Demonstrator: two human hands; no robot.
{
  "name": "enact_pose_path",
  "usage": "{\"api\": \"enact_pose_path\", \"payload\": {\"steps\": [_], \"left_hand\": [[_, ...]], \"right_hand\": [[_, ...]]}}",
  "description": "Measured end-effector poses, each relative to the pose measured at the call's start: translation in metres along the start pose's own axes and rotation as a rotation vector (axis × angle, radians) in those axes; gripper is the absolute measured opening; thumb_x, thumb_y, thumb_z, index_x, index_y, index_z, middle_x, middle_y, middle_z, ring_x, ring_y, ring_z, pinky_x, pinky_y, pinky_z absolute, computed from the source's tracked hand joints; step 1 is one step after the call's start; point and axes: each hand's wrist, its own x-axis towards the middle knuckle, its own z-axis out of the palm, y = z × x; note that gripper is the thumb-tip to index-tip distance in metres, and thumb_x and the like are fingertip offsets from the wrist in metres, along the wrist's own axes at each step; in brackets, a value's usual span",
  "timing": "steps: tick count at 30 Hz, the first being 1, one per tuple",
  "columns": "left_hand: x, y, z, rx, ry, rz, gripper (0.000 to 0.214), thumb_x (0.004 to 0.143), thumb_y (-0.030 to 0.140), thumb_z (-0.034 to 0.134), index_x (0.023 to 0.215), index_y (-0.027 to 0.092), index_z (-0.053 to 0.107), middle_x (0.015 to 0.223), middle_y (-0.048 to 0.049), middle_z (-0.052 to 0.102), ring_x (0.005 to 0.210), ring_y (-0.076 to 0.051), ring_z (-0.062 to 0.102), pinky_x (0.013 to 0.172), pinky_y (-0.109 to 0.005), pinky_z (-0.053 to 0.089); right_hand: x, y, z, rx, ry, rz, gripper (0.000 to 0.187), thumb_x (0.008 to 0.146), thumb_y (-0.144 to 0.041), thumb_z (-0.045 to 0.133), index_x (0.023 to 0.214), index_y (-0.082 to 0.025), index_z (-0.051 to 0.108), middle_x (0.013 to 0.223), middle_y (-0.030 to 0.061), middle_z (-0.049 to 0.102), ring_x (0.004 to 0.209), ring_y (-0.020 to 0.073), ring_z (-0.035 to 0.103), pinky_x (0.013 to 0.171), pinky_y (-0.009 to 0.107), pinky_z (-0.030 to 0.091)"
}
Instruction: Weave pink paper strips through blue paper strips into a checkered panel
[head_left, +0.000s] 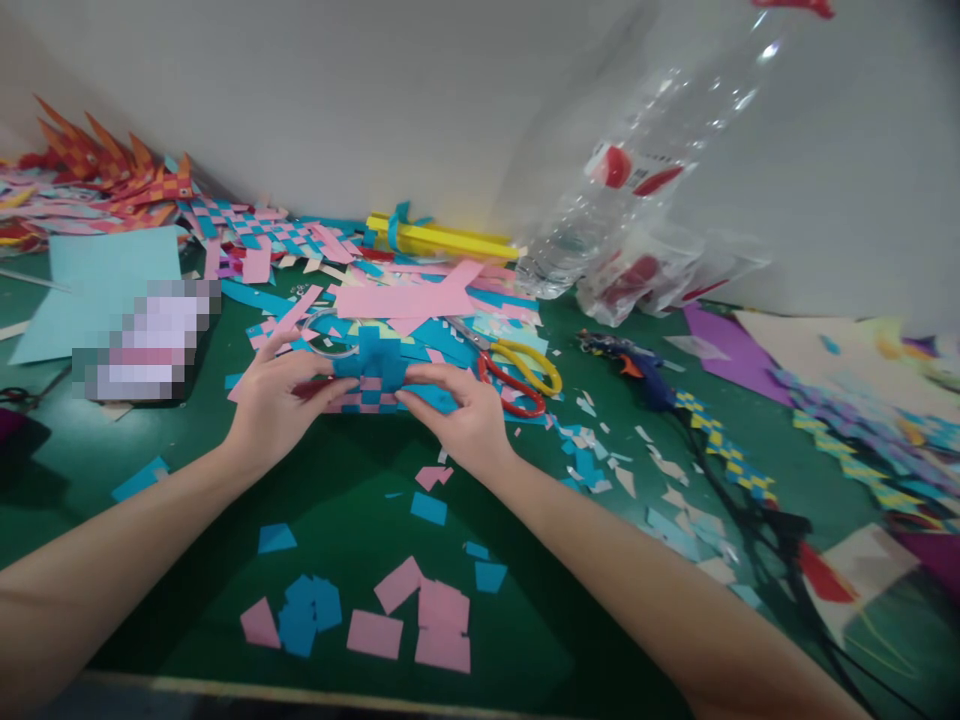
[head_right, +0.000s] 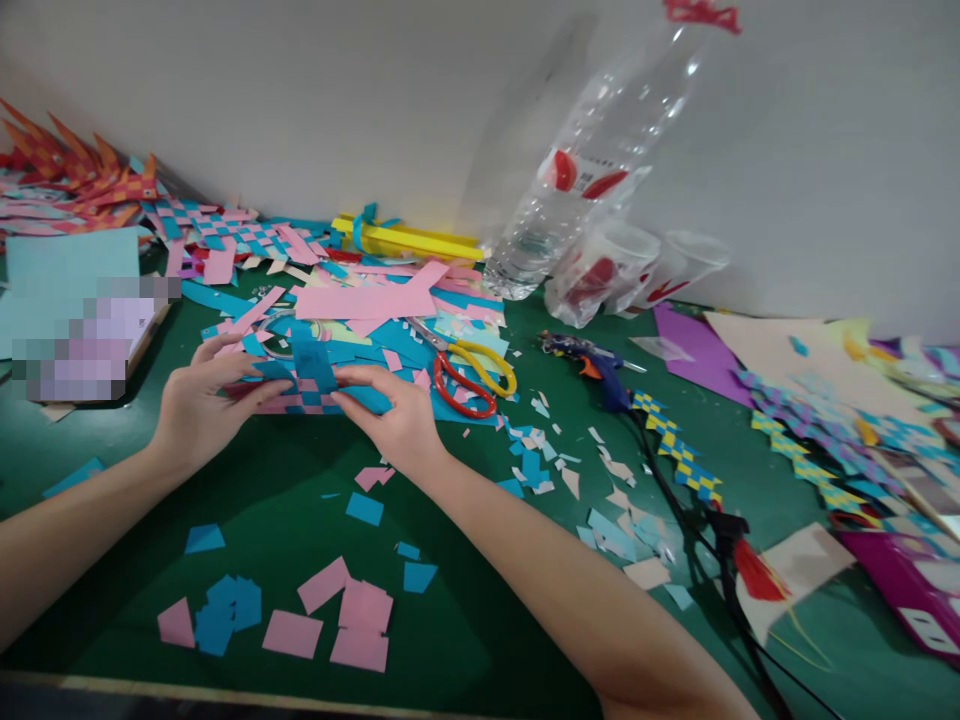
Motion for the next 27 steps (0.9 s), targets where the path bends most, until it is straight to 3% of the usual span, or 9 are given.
{"api": "enact_pose_path", "payload": {"steps": [9, 15, 19, 23, 27], "left_hand": [[0.003, 0.008, -0.001, -0.005, 0.031, 0.040, 0.023, 0.085, 0.046, 0.067, 0.080, 0.025, 0.064, 0.076, 0.0042, 0.073, 0.071, -0.019, 0.067, 0.089, -0.045, 0.052], [0.003, 0.013, -0.006, 0.013, -0.017, 0.034, 0.023, 0.088, 0.047, 0.064, 0.098, 0.027, 0.067, 0.092, 0.0044, 0.076, 0.087, -0.021, 0.069, 0.101, -0.047, 0.047], [0.003, 0.016, -0.007, -0.012, -0.014, 0.003, 0.025, 0.086, 0.047, 0.067, 0.102, 0.029, 0.067, 0.094, 0.0023, 0.076, 0.096, -0.024, 0.068, 0.099, -0.048, 0.049], [0.002, 0.016, -0.006, -0.040, -0.013, 0.022, 0.020, 0.087, 0.043, 0.067, 0.099, 0.027, 0.068, 0.086, 0.0009, 0.076, 0.095, -0.025, 0.069, 0.098, -0.051, 0.050], [0.001, 0.012, -0.003, -0.061, 0.016, 0.068, 0.011, 0.088, 0.037, 0.067, 0.084, 0.026, 0.068, 0.079, 0.0035, 0.074, 0.087, -0.024, 0.070, 0.101, -0.054, 0.049]], "right_hand": [[-0.001, 0.004, 0.000, -0.098, -0.031, -0.105, 0.010, 0.081, -0.023, 0.072, 0.091, -0.025, 0.073, 0.095, 0.0002, 0.078, 0.089, 0.0186, 0.074, 0.082, 0.031, 0.061], [-0.003, 0.008, 0.002, -0.084, -0.064, -0.248, 0.013, 0.085, -0.023, 0.069, 0.097, -0.026, 0.072, 0.097, 0.0004, 0.078, 0.088, 0.0175, 0.074, 0.080, 0.031, 0.061], [-0.002, 0.007, 0.001, -0.092, -0.118, -0.257, 0.013, 0.088, -0.022, 0.065, 0.098, -0.027, 0.072, 0.097, 0.0002, 0.078, 0.089, 0.0170, 0.074, 0.081, 0.031, 0.061], [-0.003, 0.005, 0.001, -0.098, -0.118, -0.305, 0.013, 0.089, -0.022, 0.064, 0.097, -0.026, 0.073, 0.096, 0.0010, 0.078, 0.090, 0.0172, 0.074, 0.081, 0.031, 0.061], [-0.004, 0.007, 0.001, -0.124, -0.138, -0.259, 0.012, 0.088, -0.027, 0.065, 0.096, -0.028, 0.074, 0.098, 0.0004, 0.078, 0.093, 0.0192, 0.074, 0.086, 0.036, 0.061]]}}
